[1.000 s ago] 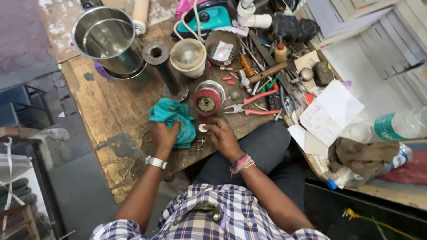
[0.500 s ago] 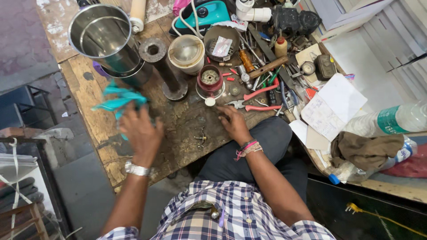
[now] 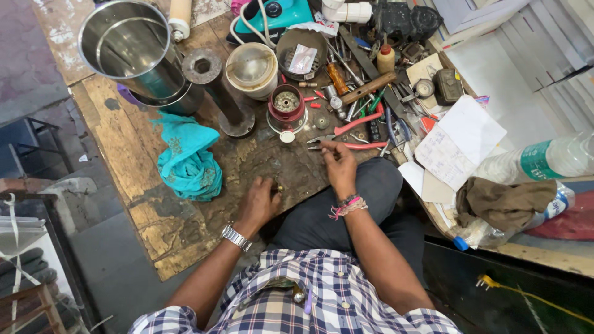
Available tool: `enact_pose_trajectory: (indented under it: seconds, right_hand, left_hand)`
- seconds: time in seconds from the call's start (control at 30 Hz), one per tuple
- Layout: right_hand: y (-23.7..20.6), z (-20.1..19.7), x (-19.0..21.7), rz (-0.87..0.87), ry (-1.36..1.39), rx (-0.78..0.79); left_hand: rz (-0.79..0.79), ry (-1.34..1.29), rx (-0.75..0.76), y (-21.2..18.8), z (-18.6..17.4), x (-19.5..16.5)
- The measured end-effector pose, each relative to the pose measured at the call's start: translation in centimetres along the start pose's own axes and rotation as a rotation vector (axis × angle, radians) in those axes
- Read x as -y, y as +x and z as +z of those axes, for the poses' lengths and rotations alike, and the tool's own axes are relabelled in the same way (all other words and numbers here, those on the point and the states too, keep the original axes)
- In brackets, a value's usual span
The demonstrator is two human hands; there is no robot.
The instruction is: The person disassembles a small appliance, likely a blender base, on a cluttered workbench. They remove the bottom plate, wipe the housing with a cloth, and use pliers to manipulate small internal components. The person then reassembles the unit by placing the bottom plate back on.
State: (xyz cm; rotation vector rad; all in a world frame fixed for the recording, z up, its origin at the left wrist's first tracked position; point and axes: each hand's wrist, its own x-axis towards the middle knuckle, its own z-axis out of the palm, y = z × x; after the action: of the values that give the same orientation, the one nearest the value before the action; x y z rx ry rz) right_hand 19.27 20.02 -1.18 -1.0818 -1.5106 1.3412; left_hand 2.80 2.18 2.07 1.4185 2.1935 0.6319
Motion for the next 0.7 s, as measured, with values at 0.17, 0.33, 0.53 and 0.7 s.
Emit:
enact_pose_trajectory:
  seconds: [0.17,0.33,0.53,0.7]
  right_hand:
    - [-0.8,0.0,-0.8,-0.146,-0.308,0.164]
    - [-1.0,0.9,0.4,-0.378,-0.442,0.360]
    - [-1.4,1.8,1.5,-0.230,-0.220,0.554]
    - [-0.2,1.1,1.9,0.047,0.162,0.407]
  left_hand:
    - [0.035,0.082,-0.012,0.5,1.2,0.7]
    - [0.121,-0.055,-0.150,2.3,2.4,1.4]
    - [0.140,-0.354,-0.237,4.8,1.4,-1.0]
    - [0.329,-0.419,-0.391,4.9,-1.8,-4.8]
